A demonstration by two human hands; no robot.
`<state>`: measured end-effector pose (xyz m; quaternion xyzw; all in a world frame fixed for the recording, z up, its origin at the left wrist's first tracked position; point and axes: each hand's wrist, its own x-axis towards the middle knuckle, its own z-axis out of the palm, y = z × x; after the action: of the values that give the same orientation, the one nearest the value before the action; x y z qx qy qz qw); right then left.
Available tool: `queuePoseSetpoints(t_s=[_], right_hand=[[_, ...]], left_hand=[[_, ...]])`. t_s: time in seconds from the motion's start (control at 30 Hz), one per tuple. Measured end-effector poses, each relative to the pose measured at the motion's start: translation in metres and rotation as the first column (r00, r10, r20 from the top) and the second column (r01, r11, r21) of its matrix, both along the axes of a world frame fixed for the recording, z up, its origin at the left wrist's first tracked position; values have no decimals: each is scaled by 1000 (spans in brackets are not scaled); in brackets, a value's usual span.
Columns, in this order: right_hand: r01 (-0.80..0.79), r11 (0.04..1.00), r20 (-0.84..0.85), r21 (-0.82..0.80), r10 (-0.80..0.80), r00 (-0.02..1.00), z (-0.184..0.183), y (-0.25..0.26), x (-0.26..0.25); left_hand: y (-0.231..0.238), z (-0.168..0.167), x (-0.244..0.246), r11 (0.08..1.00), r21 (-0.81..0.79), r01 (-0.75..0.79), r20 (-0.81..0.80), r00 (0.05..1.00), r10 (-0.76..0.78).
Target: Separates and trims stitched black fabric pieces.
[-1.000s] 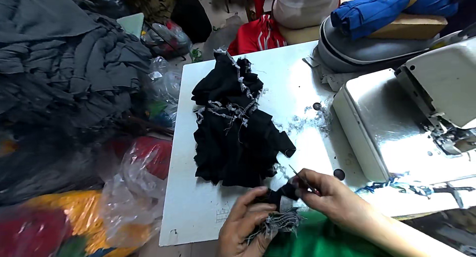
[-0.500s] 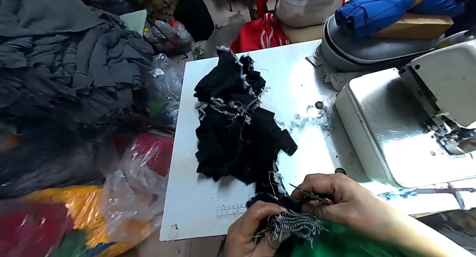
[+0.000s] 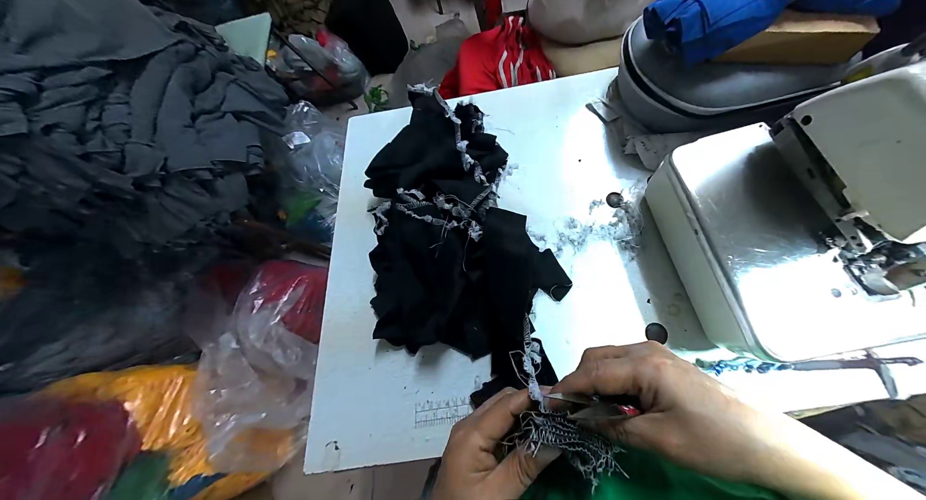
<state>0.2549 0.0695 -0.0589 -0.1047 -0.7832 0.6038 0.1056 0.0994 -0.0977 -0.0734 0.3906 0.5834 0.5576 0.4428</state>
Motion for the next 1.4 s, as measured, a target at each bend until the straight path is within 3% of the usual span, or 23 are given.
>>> queuePoseSetpoints(t_s=[0.2,0.3,0.37,0.47,0.53,0.6,0.67,0.73,0.93,1.17,1.33,1.4], right_hand=[[63,997,50,-34,-61,997,4,10,6],[280,959,67,40,-282,957,-1,16,14],[460,880,70,118,-469,880,-3,21,21],[615,783,76,93,-622,780,-2,24,30],[550,834,85,-43,-545,834,2,19,37],[319,922,117,-221,-300,947,8,11,42],[140,923,175,-357,-82,981,8,4,43],[108,900,227,-422,-11,974,3,-1,41],[166,910,320,-380,-39,946,-3,-4,36],[275,877,308,-394,-156,939,-5,-7,29],[398,803,181,-444,-354,917,-12,-5,30],[499,708,193,-500,-470,861,-10,-4,30]], left_hand=[[6,-10,-1,995,67,-70,11,998,69],[10,-10,-3,988,86,-126,47,991,122],[12,-10,-3,985,99,-141,81,988,133],[15,-5,0,981,73,-182,116,978,173],[17,-3,1,980,58,-188,131,975,180],[19,-2,0,980,54,-192,133,974,183],[21,-3,-2,980,59,-190,127,975,182],[23,-3,-3,978,69,-199,145,972,187],[26,-5,-5,984,123,-130,191,976,105],[26,-7,-2,990,135,-42,179,984,17],[26,-9,0,995,100,2,154,988,-18],[25,-8,0,995,99,-1,132,991,-12]])
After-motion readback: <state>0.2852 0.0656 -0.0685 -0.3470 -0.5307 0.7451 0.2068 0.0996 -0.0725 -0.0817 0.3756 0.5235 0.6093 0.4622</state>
